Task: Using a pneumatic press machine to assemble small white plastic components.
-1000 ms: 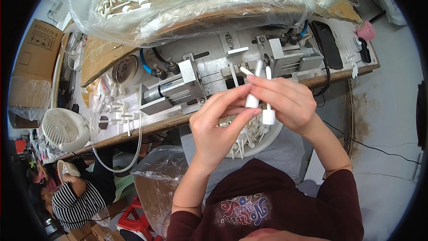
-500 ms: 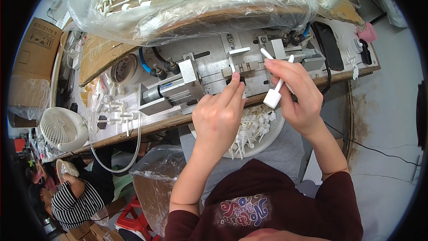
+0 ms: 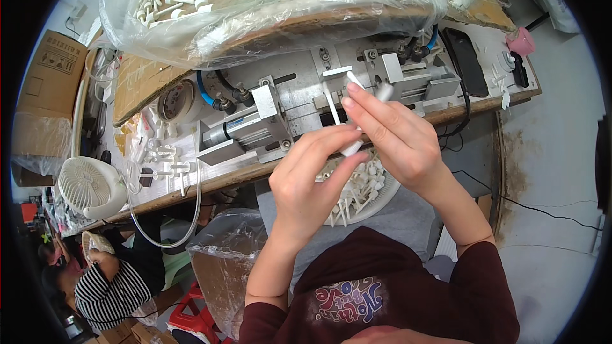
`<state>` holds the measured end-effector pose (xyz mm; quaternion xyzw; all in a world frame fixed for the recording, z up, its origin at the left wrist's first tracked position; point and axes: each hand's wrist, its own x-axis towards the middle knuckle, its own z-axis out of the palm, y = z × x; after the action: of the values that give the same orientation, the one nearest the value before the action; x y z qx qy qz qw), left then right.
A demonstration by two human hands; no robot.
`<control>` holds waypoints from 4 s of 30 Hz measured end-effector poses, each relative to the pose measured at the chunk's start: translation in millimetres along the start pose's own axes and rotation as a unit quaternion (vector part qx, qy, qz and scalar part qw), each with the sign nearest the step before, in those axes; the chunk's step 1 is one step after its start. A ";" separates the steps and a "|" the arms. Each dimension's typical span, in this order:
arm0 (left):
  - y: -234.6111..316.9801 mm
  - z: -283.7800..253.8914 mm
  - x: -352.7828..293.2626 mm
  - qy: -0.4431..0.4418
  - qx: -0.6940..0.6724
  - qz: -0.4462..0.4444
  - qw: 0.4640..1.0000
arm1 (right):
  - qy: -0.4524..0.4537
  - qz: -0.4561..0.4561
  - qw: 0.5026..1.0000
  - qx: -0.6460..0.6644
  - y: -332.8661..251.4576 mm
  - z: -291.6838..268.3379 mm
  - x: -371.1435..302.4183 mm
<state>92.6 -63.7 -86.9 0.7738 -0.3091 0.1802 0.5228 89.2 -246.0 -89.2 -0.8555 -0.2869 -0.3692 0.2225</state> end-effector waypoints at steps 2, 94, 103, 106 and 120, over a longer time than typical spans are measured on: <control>2.0 -3.3 -4.4 0.006 0.030 -0.005 1.000 | 0.008 -0.004 0.999 -0.035 6.3 -3.6 2.5; -17.7 5.0 -0.2 -0.109 0.294 0.048 0.948 | -0.210 0.006 0.976 -0.051 116.6 4.6 180.2; 7.6 -20.5 10.5 -0.002 -0.326 -0.239 0.915 | -0.032 -0.176 0.982 -0.053 42.2 -20.9 52.5; 9.1 -31.4 8.9 -0.049 -0.228 -0.163 0.959 | -0.079 -0.134 0.987 -0.039 25.0 -27.6 42.7; -16.1 7.9 -3.9 -0.094 0.293 0.025 0.951 | -0.017 0.379 0.864 0.331 -2.4 -33.7 18.1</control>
<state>100.1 -65.6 -103.5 0.8983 -0.3094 0.2024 0.2374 80.9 -258.2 -53.9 -0.7803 -0.0497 -0.1256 0.6106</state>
